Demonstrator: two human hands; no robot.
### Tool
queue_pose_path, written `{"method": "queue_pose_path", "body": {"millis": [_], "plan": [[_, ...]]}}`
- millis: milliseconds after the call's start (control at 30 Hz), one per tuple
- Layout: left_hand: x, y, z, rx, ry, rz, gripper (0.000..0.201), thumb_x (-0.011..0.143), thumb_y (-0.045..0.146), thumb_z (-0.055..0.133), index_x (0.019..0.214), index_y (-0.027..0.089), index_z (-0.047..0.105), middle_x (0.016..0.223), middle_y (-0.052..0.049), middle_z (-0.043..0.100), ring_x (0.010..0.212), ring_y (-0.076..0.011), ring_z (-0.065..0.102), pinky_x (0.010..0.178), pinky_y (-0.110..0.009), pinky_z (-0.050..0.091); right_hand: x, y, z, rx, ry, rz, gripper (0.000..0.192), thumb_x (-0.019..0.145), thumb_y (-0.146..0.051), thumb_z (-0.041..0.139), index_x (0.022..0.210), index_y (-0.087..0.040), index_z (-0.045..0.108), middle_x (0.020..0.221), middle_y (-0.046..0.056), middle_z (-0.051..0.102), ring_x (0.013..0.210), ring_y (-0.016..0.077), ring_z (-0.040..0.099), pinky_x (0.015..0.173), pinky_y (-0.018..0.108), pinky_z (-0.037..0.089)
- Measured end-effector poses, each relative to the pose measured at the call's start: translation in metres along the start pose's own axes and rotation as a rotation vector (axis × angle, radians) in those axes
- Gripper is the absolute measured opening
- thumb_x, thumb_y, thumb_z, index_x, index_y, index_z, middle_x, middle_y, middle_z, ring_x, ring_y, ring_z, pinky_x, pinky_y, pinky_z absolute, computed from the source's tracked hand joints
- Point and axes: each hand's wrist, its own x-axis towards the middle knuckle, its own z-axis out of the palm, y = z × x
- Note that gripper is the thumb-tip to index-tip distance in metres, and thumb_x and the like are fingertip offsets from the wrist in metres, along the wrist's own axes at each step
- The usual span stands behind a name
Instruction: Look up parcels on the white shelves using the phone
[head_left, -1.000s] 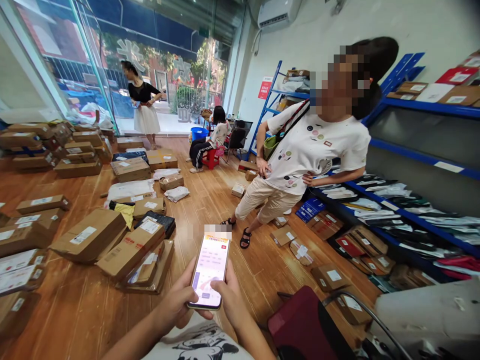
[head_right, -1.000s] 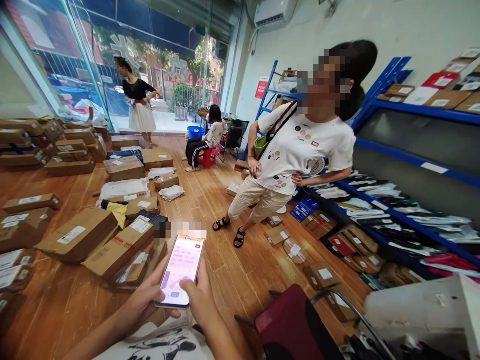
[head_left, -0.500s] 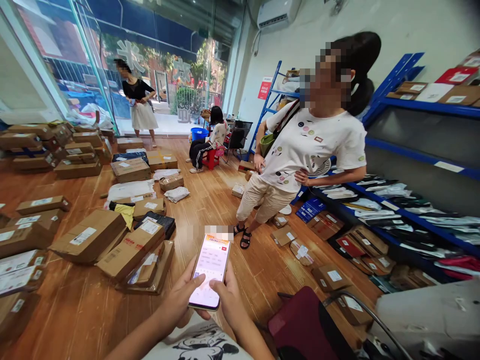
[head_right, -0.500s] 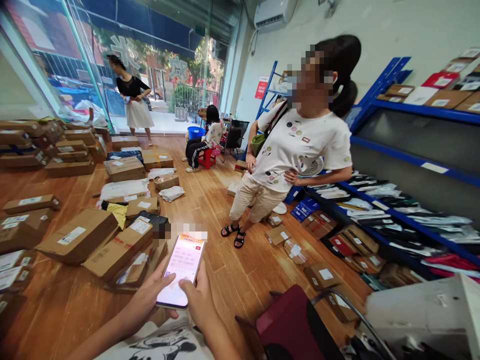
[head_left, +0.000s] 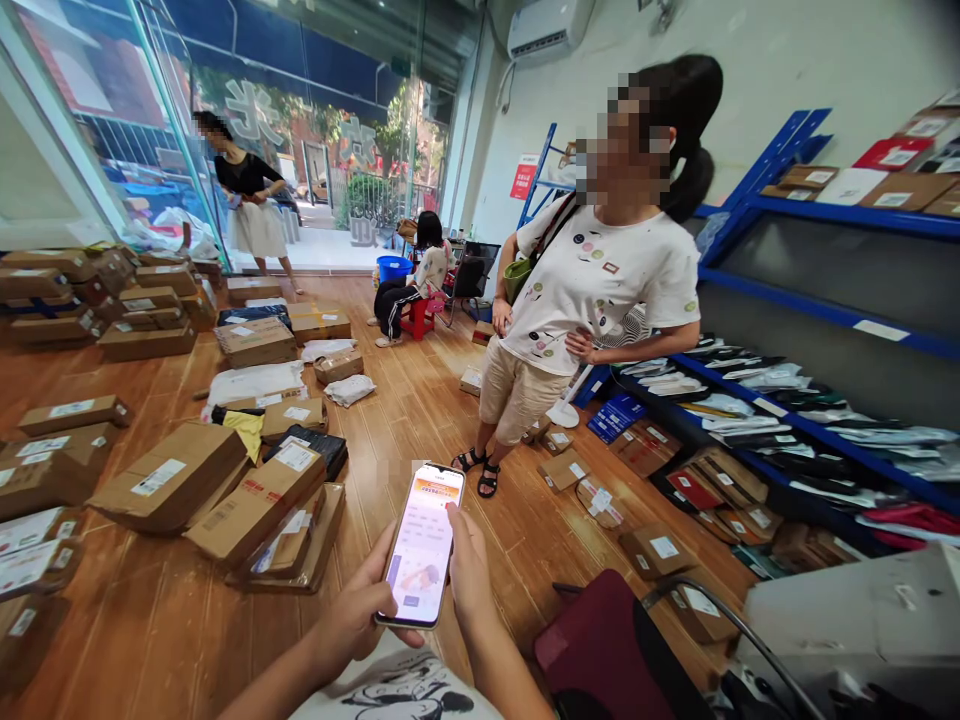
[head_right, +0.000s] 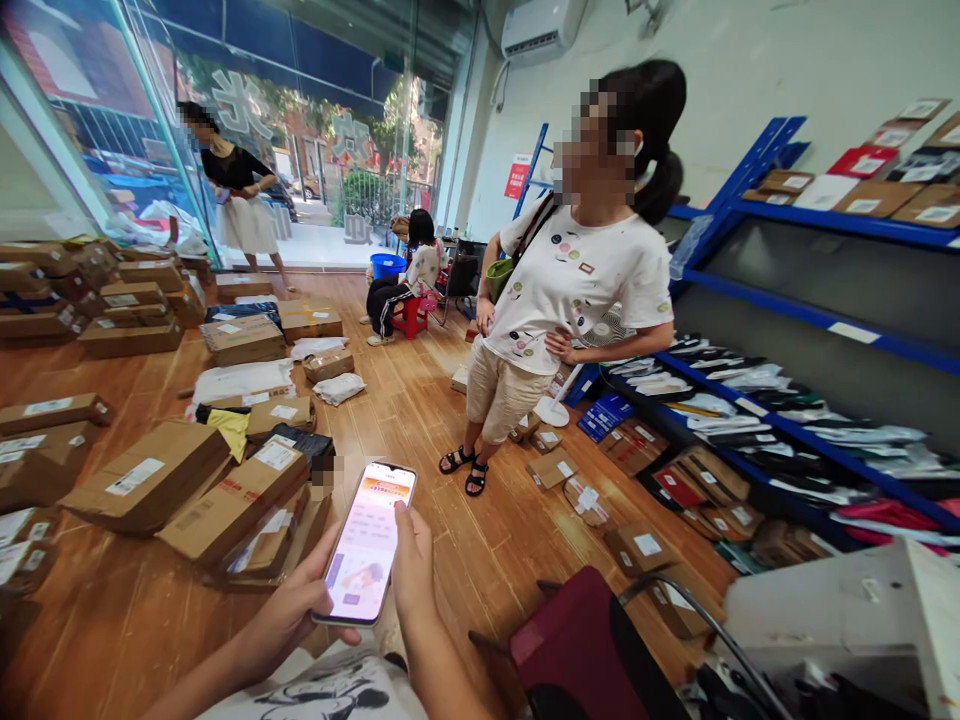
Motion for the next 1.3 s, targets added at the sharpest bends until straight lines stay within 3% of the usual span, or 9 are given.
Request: {"method": "queue_pose_path", "body": {"millis": [167,267,400,567,700,800,1033,1167,1300], "plan": [[0.005,-0.006,-0.004,-0.076,-0.017,0.013,0.112,0.046,0.012,0.048,0.143,0.023,-0.008,0.126,-0.012,0.048,0.081,-0.0242,0.053,0.045,-0.032,0.053,-0.001,0.008,-0.006,-0.091,0.052,-0.144,0.052,0.070,-0.065,0.053,0.088,-0.017,0.060,0.084,0.003,0.068,0.081,0.0191,0.060,0.075,0.029,0.046],[0.004,-0.001,-0.001,-0.090,-0.030,0.020,0.106,0.047,0.014,0.048,0.144,0.021,0.004,0.122,-0.013,0.051,0.072,-0.0210,0.053,0.044,-0.032,0.052,-0.007,0.011,-0.010,-0.187,0.011,-0.307,0.045,0.082,-0.058,0.042,0.105,-0.020,0.053,0.101,0.004,0.064,0.094,0.0180,0.057,0.082,0.029,0.043],[0.000,0.008,0.004,-0.055,-0.025,0.021,0.097,0.050,0.014,0.048,0.142,0.017,0.016,0.123,-0.013,0.051,0.076,-0.0228,0.054,0.047,-0.032,0.053,-0.011,0.015,-0.014,-0.254,-0.016,-0.421,0.041,0.087,-0.052,0.037,0.112,-0.022,0.049,0.112,0.006,0.059,0.102,0.0184,0.054,0.085,0.030,0.042],[0.000,0.005,0.000,-0.023,-0.040,0.032,0.092,0.056,0.015,0.049,0.142,0.019,0.015,0.121,-0.014,0.052,0.073,-0.0222,0.056,0.050,-0.035,0.053,-0.008,0.017,-0.015,-0.230,-0.062,-0.357,0.038,0.087,-0.050,0.037,0.107,-0.020,0.049,0.097,0.005,0.063,0.081,0.0172,0.058,0.071,0.029,0.046],[0.003,0.004,-0.001,0.031,-0.014,0.051,0.084,0.068,0.022,0.051,0.142,0.017,0.012,0.121,-0.016,0.051,0.076,-0.0227,0.055,0.050,-0.037,0.054,-0.001,0.003,-0.010,-0.165,-0.042,-0.292,0.030,0.080,-0.048,0.051,0.087,-0.019,0.055,0.078,0.000,0.062,0.070,0.0151,0.057,0.064,0.025,0.046],[0.006,0.003,0.000,0.109,-0.007,0.056,0.077,0.074,0.029,0.051,0.142,0.019,0.015,0.125,-0.016,0.049,0.077,-0.0221,0.056,0.051,-0.035,0.054,0.007,-0.009,-0.006,-0.050,-0.078,-0.215,0.028,0.073,-0.043,0.060,0.086,-0.019,0.055,0.077,0.000,0.063,0.069,0.0157,0.058,0.063,0.026,0.046],[0.018,-0.022,-0.005,0.269,-0.022,0.048,0.076,0.075,0.032,0.053,0.142,0.021,0.019,0.126,-0.012,0.050,0.079,-0.0210,0.057,0.052,-0.029,0.052,0.025,-0.017,-0.007,0.015,0.076,-0.163,0.051,0.055,-0.037,0.078,0.094,-0.019,0.051,0.072,-0.002,0.063,0.058,0.0122,0.056,0.055,0.022,0.043],[0.022,-0.027,-0.002,0.247,-0.005,0.028,0.083,0.072,0.036,0.056,0.142,0.017,0.016,0.123,-0.014,0.053,0.077,-0.0219,0.058,0.050,-0.030,0.051,0.026,-0.015,-0.013,0.082,0.087,-0.121,0.041,0.063,-0.040,0.070,0.093,-0.020,0.052,0.070,-0.002,0.064,0.058,0.0138,0.057,0.054,0.023,0.042],[0.020,-0.018,0.006,0.194,-0.049,0.009,0.081,0.073,0.040,0.054,0.142,0.019,0.017,0.117,-0.013,0.056,0.070,-0.0213,0.059,0.047,-0.030,0.051,0.023,-0.017,-0.018,0.127,0.062,-0.118,0.030,0.068,-0.032,0.055,0.095,-0.019,0.054,0.082,0.000,0.068,0.070,0.0157,0.061,0.062,0.024,0.043]]}}
